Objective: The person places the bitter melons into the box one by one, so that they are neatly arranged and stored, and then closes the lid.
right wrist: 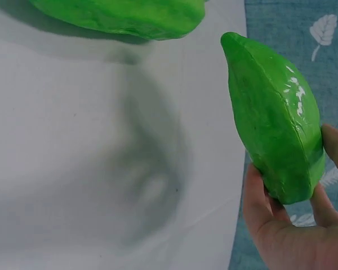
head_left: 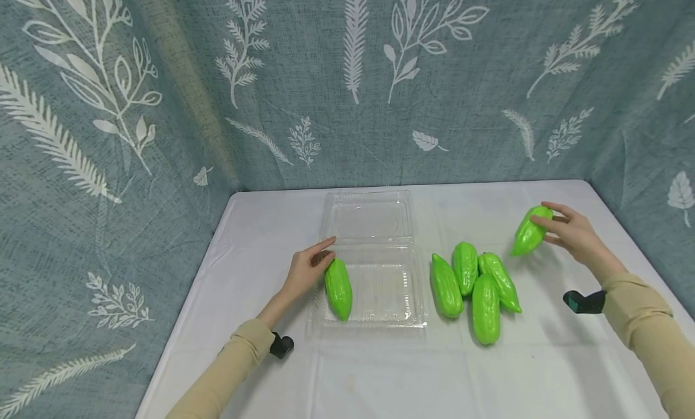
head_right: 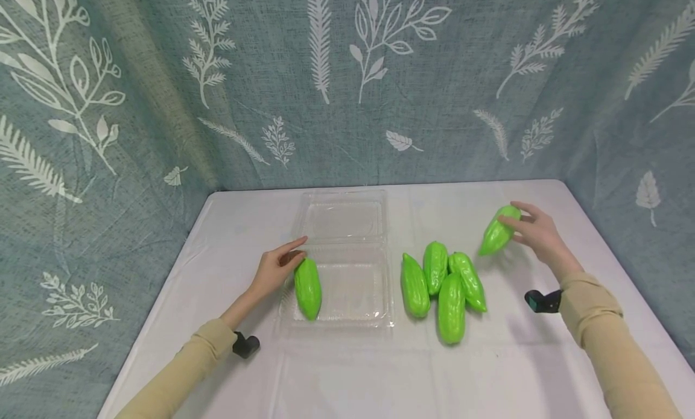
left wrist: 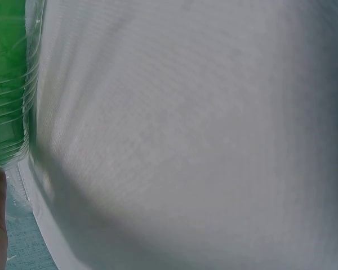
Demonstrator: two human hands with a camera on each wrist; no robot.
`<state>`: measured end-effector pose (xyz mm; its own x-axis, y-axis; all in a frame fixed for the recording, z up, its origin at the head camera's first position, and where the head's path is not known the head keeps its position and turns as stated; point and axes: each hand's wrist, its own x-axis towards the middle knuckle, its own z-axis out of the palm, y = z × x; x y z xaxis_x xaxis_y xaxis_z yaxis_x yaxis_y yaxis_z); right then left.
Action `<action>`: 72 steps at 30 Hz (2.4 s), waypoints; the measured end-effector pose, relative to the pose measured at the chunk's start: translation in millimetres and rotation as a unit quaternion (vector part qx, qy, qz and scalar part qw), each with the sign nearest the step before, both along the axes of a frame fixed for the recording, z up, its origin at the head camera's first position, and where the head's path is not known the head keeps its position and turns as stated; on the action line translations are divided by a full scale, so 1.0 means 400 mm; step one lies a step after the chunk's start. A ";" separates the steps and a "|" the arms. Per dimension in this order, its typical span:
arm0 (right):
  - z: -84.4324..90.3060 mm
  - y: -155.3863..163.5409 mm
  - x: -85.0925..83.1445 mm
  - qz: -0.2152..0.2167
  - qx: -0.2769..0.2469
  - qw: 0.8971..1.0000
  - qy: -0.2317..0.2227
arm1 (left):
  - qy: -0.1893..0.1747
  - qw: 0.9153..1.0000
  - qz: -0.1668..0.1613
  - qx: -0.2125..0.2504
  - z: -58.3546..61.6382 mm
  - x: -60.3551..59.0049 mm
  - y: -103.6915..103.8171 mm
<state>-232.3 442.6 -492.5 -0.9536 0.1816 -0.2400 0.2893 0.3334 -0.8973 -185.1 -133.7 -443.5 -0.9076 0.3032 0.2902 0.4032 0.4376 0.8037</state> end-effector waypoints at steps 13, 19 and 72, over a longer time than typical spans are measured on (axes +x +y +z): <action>-0.012 0.008 -0.010 -0.029 -0.072 0.997 0.021 | 0.007 1.000 0.000 0.002 0.000 0.002 0.000; -0.010 -0.011 -0.007 -0.036 -0.074 0.996 0.025 | 0.003 1.000 -0.002 0.000 0.003 0.002 0.002; 0.249 -0.439 0.164 0.115 -0.109 0.987 0.013 | 0.017 1.000 0.006 -0.011 -0.084 -0.045 -0.014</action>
